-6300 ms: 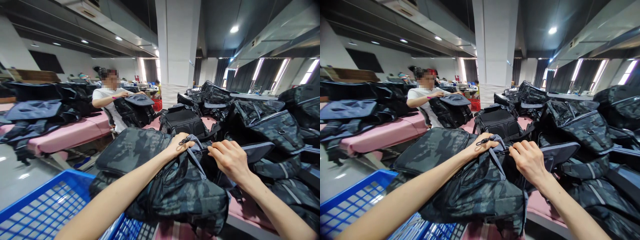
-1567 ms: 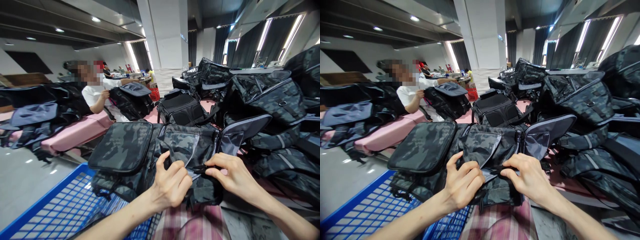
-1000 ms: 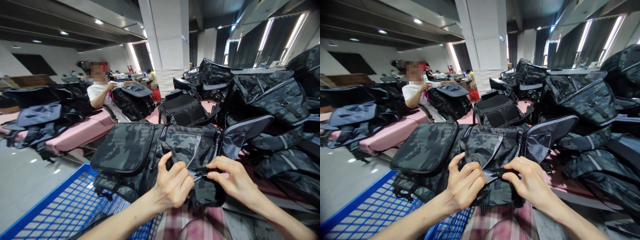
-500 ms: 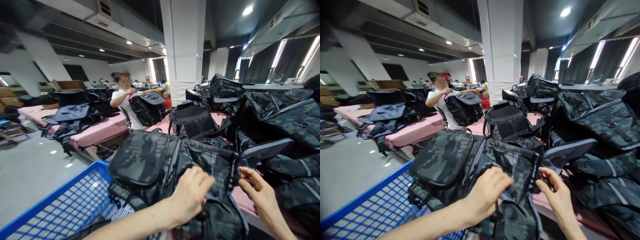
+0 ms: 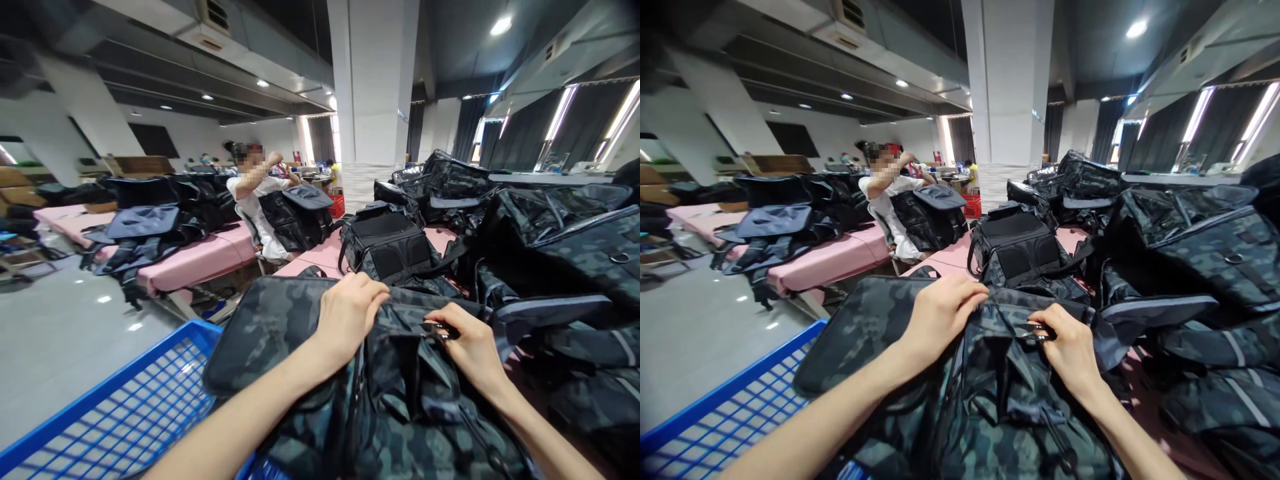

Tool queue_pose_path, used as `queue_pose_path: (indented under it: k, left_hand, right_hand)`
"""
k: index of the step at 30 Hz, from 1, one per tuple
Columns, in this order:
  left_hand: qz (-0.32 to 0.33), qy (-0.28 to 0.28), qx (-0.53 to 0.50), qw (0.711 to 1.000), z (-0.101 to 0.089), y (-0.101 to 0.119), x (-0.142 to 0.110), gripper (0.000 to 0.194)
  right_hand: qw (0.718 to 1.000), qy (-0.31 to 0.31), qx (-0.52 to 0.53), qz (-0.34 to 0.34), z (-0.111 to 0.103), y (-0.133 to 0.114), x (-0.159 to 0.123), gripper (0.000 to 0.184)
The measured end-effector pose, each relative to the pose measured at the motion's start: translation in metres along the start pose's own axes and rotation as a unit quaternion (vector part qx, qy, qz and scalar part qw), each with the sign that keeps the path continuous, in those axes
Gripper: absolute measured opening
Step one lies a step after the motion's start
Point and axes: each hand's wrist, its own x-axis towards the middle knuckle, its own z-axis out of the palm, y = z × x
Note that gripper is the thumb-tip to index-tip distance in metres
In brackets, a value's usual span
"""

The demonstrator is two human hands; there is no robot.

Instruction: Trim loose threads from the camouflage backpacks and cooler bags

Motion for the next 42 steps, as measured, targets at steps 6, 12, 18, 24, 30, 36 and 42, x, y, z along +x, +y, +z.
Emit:
queue_pose_path:
  k: [6,12,18,24,30,36,42]
  left_hand:
    - [-0.068,-0.025,0.156,0.985,0.025,-0.028,0.030,0.017]
    - [-0.053,-0.065,0.184,0.979,0.024,-0.021,0.031,0.018]
    - [-0.082,-0.060,-0.018,0.995,0.016,-0.035,0.034,0.017]
    - [-0.198,-0.051,-0.405,0.891,0.012,-0.055,0.024,0.012]
    - [-0.198,-0.084,-0.446,0.869,0.007,-0.061,0.019,0.014]
    - [-0.057,-0.043,-0.251,0.965,-0.003,-0.069,0.013,0.009]
    - [0.076,-0.051,0.059,0.994,-0.006,-0.062,0.008,0.019]
  right_hand:
    - [0.999,-0.043,-0.014,0.005,0.003,-0.003,0.003,0.023]
    - [0.998,-0.054,-0.013,0.001,0.002,-0.004,-0.001,0.023]
    - [0.997,-0.080,0.010,0.016,-0.004,-0.001,-0.006,0.020]
    - [0.999,-0.045,0.030,0.003,-0.017,-0.016,0.008,0.012]
    - [0.978,-0.045,-0.191,-0.067,0.005,-0.052,0.040,0.024]
    - [0.956,-0.046,-0.270,-0.108,0.031,-0.067,0.047,0.011]
    - [0.959,-0.011,-0.254,-0.128,0.039,-0.066,0.045,0.011]
